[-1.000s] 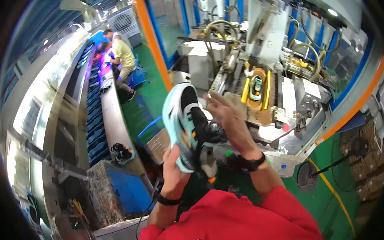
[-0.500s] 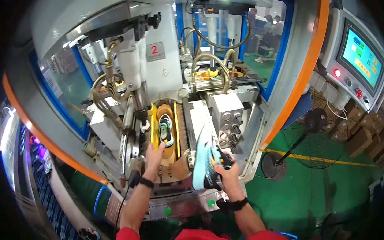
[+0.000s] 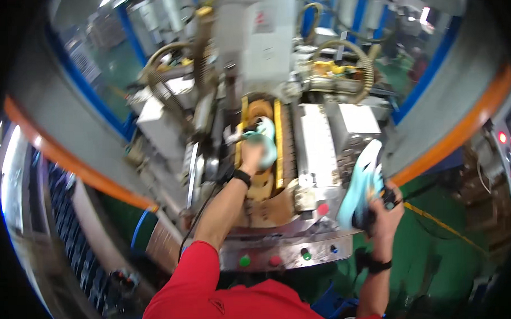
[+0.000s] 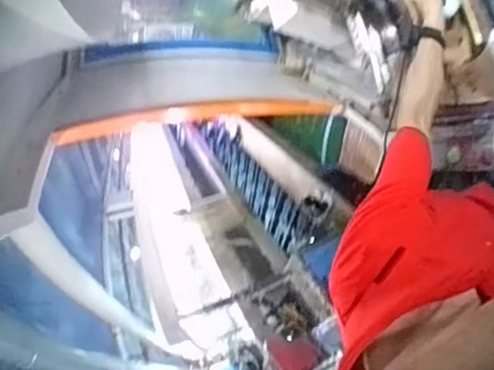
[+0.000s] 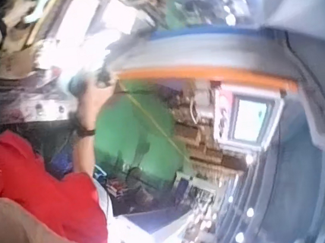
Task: Operating a shoe-lasting machine to shape and attach soles to uppers in an assembly line.
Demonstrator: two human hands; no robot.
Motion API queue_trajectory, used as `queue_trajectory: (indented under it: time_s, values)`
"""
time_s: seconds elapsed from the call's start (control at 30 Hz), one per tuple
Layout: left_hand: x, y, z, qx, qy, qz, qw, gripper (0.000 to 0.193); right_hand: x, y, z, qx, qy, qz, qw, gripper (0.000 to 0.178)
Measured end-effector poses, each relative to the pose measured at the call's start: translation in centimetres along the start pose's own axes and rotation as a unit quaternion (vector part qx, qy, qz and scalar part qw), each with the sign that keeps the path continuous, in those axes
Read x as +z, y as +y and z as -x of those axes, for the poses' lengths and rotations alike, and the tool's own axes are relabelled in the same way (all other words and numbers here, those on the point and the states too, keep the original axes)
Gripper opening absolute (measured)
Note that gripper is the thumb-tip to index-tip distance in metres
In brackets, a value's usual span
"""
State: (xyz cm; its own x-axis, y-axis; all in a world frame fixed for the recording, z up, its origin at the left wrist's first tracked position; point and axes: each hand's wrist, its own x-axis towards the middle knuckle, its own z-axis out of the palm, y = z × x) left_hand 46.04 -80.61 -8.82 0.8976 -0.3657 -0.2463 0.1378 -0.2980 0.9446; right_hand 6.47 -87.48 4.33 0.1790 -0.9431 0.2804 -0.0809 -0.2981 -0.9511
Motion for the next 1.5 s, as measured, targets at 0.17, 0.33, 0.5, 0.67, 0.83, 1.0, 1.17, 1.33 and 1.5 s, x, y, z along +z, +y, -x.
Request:
queue_trajectory:
  time_s: [0.17, 0.33, 0.5, 0.67, 0.83, 1.0, 1.17, 1.33, 1.5]
  values:
    - [-8.9, 0.8, 11.1, -0.171, -0.207, 0.307, 0.913, 0.024, 10.7, -4.2, -10.1, -0.003, -0.185, 0.164, 0.969, 0.056]
    - [-18.3, 1.7, 23.9, -0.129, -0.190, 0.317, 0.920, 0.042, 26.7, -2.4, -12.7, 0.017, -0.382, 0.293, 0.876, 0.058]
    - [-27.8, -0.4, 31.9, -0.091, -0.048, 0.307, 0.946, 0.047, 37.9, 2.6, -8.3, -0.012, -0.342, 0.407, 0.847, 0.047]
    - [-31.2, -1.4, 38.3, -0.044, 0.185, 0.345, 0.919, 0.037, 41.9, 8.8, -3.6, -0.096, -0.235, 0.416, 0.873, 0.034]
    - [-32.0, -5.5, 42.0, -0.069, 0.305, 0.376, 0.872, 0.024, 38.5, 6.8, -3.4, -0.106, -0.322, 0.372, 0.864, 0.064]
    - [-29.9, -6.2, 43.8, -0.106, 0.328, 0.388, 0.855, 0.021, 25.5, -1.6, 11.2, -0.264, -0.375, 0.102, 0.883, 0.023]
    - [-27.5, -5.6, 43.5, -0.101, 0.277, 0.412, 0.862, 0.022, 21.0, 6.4, 24.6, -0.263, -0.513, 0.037, 0.816, 0.022]
    - [-26.1, -5.2, 45.2, -0.129, 0.258, 0.385, 0.876, 0.019, 22.8, 17.7, 29.5, -0.275, -0.571, 0.133, 0.762, 0.024]
    - [-26.3, -5.8, 47.1, -0.125, 0.232, 0.393, 0.881, 0.019, 22.6, 15.2, 28.2, -0.240, -0.550, 0.078, 0.797, 0.019]
